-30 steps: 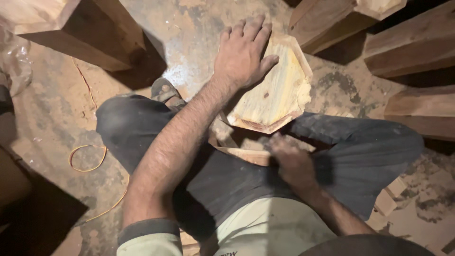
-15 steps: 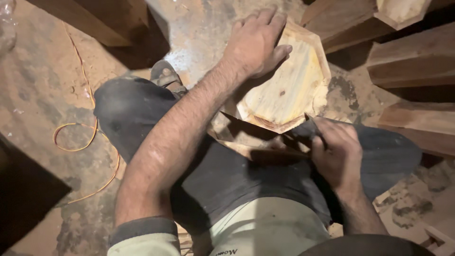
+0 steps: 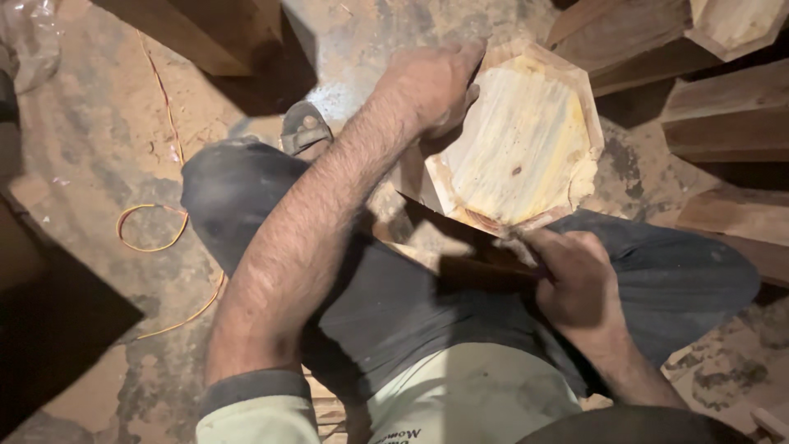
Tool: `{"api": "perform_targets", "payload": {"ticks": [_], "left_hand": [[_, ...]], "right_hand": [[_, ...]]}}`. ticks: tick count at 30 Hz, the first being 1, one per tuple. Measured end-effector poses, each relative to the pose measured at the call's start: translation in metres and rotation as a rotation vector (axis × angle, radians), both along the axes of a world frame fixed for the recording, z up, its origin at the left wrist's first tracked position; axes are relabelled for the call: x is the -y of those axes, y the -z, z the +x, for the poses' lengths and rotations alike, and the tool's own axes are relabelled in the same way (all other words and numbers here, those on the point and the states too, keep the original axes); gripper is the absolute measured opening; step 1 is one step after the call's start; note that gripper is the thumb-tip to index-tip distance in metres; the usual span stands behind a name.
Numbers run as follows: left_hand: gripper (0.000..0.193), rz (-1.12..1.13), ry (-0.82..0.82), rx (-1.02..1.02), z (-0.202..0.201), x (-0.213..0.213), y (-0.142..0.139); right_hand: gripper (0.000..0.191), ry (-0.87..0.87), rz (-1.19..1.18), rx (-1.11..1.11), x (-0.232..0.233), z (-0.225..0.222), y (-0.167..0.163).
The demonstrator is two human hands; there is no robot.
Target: The person sits on the workshop floor sanding octagonal wooden posts with a sanding block, rubbing the flat end faces and edges of each post, turning the posts over to reach other sides, and setting finished posts aside among a group of similar posts.
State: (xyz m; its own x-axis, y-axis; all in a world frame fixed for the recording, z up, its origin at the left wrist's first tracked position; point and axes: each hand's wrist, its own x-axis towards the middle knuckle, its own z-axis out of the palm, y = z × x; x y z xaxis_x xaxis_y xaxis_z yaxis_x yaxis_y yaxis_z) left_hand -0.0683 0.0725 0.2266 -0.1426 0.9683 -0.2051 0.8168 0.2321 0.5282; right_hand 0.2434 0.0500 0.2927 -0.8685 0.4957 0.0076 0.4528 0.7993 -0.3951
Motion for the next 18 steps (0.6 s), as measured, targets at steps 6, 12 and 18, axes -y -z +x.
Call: {"api": "perform_targets", "payload": {"ticks": [6, 12, 18], "left_hand": [[0.052, -0.016, 0.005, -0.007, -0.002, 0.0, 0.003], [0.056, 0.15, -0.023, 0.012, -0.002, 0.008, 0.016], [0.054, 0.183, -0.038, 0.03, -0.003, 0.006, 0.019]], "right_hand": [[0.046, 0.043, -0.129, -0.026, -0.012, 0.002, -0.007], [0.049, -0.048, 0.021, -0.028, -0.003, -0.012, 0.003], [0.056, -0.123, -0.236, 0.003, -0.004, -0.002, 0.002]]}}
